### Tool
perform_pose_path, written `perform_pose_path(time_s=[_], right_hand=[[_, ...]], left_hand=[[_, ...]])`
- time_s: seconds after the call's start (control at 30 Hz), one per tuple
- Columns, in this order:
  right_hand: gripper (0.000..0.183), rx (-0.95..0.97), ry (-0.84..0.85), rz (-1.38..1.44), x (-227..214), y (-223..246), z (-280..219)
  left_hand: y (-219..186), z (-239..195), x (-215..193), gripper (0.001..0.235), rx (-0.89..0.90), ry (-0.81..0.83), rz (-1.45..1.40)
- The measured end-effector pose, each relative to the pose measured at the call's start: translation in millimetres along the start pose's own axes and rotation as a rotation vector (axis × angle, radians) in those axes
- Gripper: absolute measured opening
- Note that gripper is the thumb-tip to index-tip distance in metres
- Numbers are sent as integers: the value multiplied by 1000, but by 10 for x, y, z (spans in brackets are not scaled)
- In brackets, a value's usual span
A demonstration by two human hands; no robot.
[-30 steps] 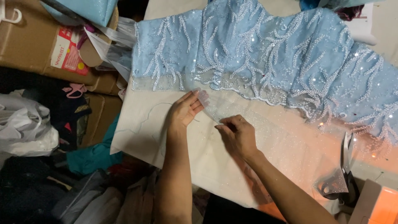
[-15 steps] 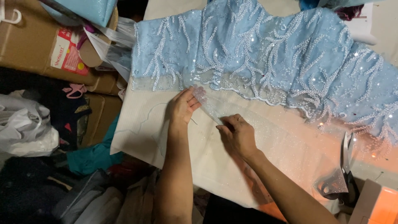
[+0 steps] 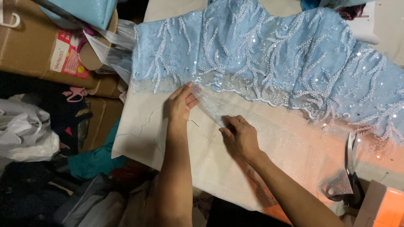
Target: Cutting a strip of light blue mesh fabric with scissors on a work table in a garment factory.
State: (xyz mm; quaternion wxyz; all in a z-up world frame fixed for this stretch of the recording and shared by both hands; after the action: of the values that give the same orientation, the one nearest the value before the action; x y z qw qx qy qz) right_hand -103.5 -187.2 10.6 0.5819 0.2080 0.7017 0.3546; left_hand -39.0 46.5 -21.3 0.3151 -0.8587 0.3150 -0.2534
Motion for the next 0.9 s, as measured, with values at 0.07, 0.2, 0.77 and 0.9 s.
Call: perform_pose_path(time_s=[0.07, 0.2, 0.77, 0.9], right_hand=[[37, -12, 6, -14, -2, 7, -11], [37, -24, 6, -12, 6, 7, -21], [35, -27, -14, 24, -58, 117, -5], [31, -41, -21, 13, -101, 197, -7]], left_hand=[[-47, -77, 55, 36, -2, 3, -12], [-45, -11, 36, 35, -5, 19, -32], [-307, 90, 17, 30, -2, 194, 79], [-367, 52, 29, 35, 0, 209, 110]])
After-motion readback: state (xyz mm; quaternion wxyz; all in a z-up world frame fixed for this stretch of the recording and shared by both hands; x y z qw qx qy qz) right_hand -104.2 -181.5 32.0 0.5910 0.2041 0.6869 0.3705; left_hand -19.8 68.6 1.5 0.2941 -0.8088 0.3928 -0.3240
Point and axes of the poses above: each hand's wrist, its own z-axis towards the middle knuckle, its own x-axis out of the palm, y = z × x, the point moved 4 cm from there along z, towards the middle knuckle, and after that the axes turned 3 degrees about x, right-handed, at the moved point
